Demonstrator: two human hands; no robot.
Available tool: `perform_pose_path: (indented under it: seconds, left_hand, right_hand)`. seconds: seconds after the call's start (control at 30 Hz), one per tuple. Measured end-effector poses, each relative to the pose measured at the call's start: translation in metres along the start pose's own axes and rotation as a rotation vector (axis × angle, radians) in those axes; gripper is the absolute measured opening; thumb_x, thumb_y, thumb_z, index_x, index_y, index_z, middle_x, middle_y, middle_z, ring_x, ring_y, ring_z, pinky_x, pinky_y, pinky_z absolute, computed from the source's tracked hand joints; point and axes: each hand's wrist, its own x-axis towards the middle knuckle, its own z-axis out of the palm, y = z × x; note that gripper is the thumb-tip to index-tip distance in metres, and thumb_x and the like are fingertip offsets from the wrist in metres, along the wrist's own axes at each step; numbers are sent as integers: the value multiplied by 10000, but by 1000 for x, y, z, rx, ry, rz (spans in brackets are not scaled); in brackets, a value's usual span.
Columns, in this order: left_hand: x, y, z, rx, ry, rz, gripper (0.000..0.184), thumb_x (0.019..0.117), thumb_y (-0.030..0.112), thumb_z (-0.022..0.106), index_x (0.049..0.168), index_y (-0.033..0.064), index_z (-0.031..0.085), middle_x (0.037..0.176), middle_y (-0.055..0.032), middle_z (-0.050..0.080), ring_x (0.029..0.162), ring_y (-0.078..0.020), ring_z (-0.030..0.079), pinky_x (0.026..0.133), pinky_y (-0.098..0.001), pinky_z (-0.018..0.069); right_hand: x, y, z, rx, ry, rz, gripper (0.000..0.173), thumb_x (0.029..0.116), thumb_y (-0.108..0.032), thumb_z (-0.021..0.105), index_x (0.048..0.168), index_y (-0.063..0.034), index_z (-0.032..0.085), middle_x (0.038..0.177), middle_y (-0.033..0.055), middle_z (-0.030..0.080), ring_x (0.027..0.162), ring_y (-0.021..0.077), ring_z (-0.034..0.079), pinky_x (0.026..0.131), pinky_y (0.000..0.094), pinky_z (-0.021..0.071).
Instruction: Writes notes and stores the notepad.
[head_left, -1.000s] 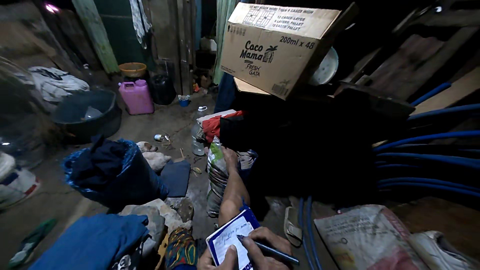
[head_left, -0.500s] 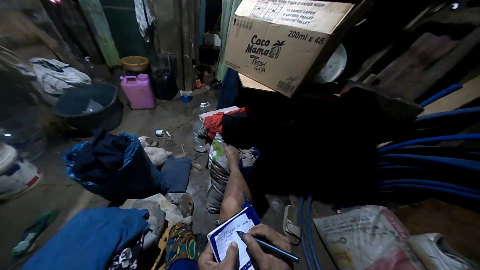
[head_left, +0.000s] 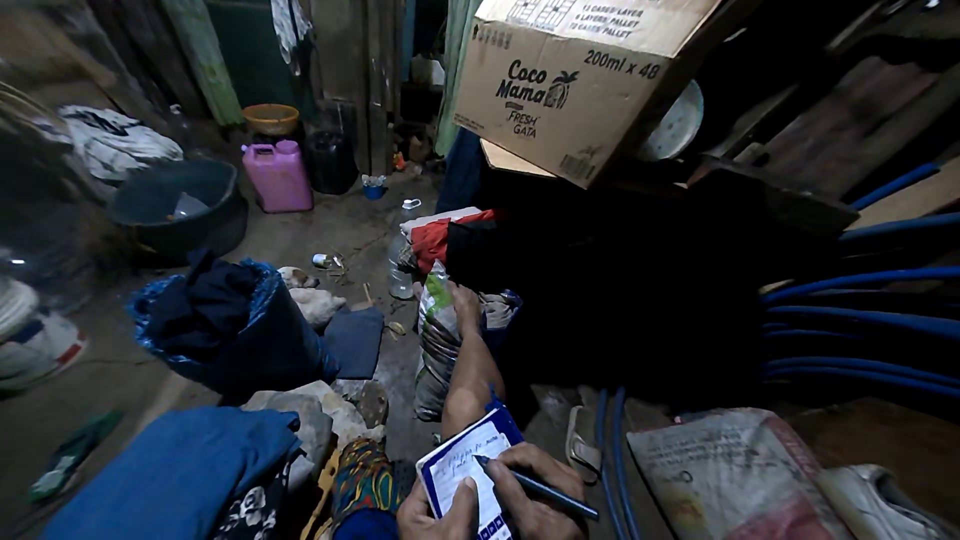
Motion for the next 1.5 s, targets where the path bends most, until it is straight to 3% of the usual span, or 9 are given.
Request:
perform_pose_path:
  seconds: [0.2,0.5,0.7,0.9,1.07,1.23,1.5]
  left_hand:
    - [0,-1,-1,4,-3,17,78,845,-70,712,922,-58,714,738,-117,743,636,-161,731,635,-319,639]
    - [0,-1,-1,-9,0,10,76,844,-68,714,919,-59,714,732,-121,740,629,-170,729,624,-321,637]
    - [1,0,-1,14,0,8,69,842,-54,721,910,-51,719,727,-123,737,617,-172,723,610,-320,631]
    - [1,2,0,20,18,-25,35,852,-48,729,884,-42,718,709,-105,735,615,-152,724,621,-315,636]
    - [3,0,0,10,23,-32,43,841,-57,725,882,-47,716,708,-109,736,615,-155,725,620,-319,635]
    - [3,-1,-2,13,14,-8,54,842,-52,730,894,-44,716,723,-103,739,625,-151,727,631,-316,637]
    - [4,-5,-3,-3,8,13,57,837,-61,726,891,-50,714,738,-110,739,634,-160,726,637,-323,637]
  right_hand:
    - [-1,3,0,39,13,5,91,889,-118,763,837,-52,729,762,15,711,617,65,652,566,217,578]
    - [0,2,0,-20,20,-19,83,888,-116,755,835,-54,736,784,12,718,690,62,676,628,209,592]
    - [-1,4,1,-8,43,-10,100,897,-130,751,828,-63,723,756,7,706,627,58,655,570,203,577]
    - [5,-11,-5,137,80,136,42,870,-21,729,859,-61,728,763,1,707,570,56,627,521,210,560]
    - [6,-14,-6,152,113,132,83,846,12,741,881,-64,737,770,-1,716,547,53,624,496,211,558]
    - [2,-17,-5,5,9,55,13,873,-51,739,874,-57,728,805,-6,724,669,38,671,598,194,587]
    - [0,-15,-2,-6,5,69,23,862,-26,749,861,-32,727,774,18,719,633,58,666,572,214,587]
